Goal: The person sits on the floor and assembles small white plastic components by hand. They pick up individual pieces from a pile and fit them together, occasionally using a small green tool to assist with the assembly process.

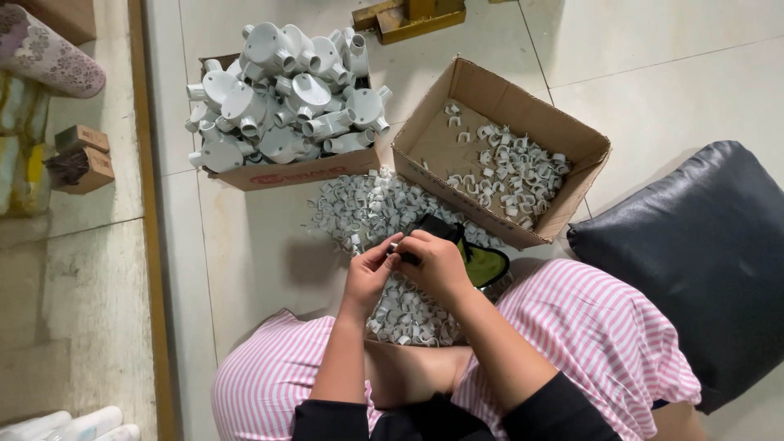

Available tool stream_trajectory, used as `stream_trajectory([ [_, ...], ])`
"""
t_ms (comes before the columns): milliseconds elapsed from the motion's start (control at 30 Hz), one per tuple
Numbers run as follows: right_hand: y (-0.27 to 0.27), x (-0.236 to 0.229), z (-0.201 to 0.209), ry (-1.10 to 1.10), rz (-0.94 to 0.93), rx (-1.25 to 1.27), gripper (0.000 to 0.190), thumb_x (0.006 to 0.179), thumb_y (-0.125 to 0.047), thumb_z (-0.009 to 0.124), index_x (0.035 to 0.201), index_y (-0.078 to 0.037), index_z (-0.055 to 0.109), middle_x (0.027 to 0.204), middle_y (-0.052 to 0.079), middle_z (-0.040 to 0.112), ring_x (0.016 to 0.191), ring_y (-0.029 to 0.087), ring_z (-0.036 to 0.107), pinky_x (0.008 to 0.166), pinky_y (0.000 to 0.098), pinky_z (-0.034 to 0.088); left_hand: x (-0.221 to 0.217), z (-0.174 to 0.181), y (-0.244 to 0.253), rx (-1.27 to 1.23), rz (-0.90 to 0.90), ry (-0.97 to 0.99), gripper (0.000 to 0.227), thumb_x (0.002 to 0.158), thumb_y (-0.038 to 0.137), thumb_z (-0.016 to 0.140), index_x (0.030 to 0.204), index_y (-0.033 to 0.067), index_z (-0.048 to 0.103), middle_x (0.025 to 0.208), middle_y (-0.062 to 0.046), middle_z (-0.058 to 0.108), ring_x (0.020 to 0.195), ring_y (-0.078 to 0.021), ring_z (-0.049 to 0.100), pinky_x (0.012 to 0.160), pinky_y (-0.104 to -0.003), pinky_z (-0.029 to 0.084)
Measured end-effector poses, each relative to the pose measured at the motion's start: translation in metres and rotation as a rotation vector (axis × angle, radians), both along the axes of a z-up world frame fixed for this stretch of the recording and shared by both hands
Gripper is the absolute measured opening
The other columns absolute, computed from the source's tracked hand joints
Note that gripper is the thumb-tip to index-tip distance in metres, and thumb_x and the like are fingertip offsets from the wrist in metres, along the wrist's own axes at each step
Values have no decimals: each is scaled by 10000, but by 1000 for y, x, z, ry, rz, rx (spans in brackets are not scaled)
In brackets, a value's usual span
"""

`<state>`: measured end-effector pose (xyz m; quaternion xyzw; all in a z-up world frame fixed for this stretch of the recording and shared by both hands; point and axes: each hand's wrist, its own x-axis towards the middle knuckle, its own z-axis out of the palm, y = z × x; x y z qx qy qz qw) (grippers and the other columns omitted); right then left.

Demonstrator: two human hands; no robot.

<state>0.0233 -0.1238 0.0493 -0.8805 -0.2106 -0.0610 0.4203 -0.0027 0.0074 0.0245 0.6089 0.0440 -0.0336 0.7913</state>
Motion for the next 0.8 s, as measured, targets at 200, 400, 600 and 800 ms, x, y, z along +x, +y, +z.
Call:
stream_trajectory([
  [200,-22,9,42,241,126,-102,157,641,-96,687,734,-102,561,648,51,552,612,292,595,540,362,471,-1,-15,-4,117,2,40,299,813,148,591,1096,51,598,848,-78,651,739,-72,524,731,-261,494],
  [400,-31,15,30,426,-144,145,218,759,-232,635,960,-151,619,662,54,540,615,180,563,568,290,463,4,-32,5,27,0,-61,391,882,141,468,1241,-6,419,791,-86,545,684,-120,511,625,-240,486],
  [600,-12,7,-23,660,-133,186,241,803,-260,571,1001,-145,643,764,115,635,656,191,601,542,298,476,-1,-28,-1,128,-160,-131,408,888,19,395,1290,-8,330,737,-100,534,627,-131,493,565,-241,461],
  [800,-16,11,4,764,-139,423,206,819,-201,528,915,-81,666,672,49,617,615,91,491,536,250,454,-1,-54,7,519,-221,-84,346,842,120,526,1176,34,506,849,-135,622,705,-206,620,581,-289,486],
])
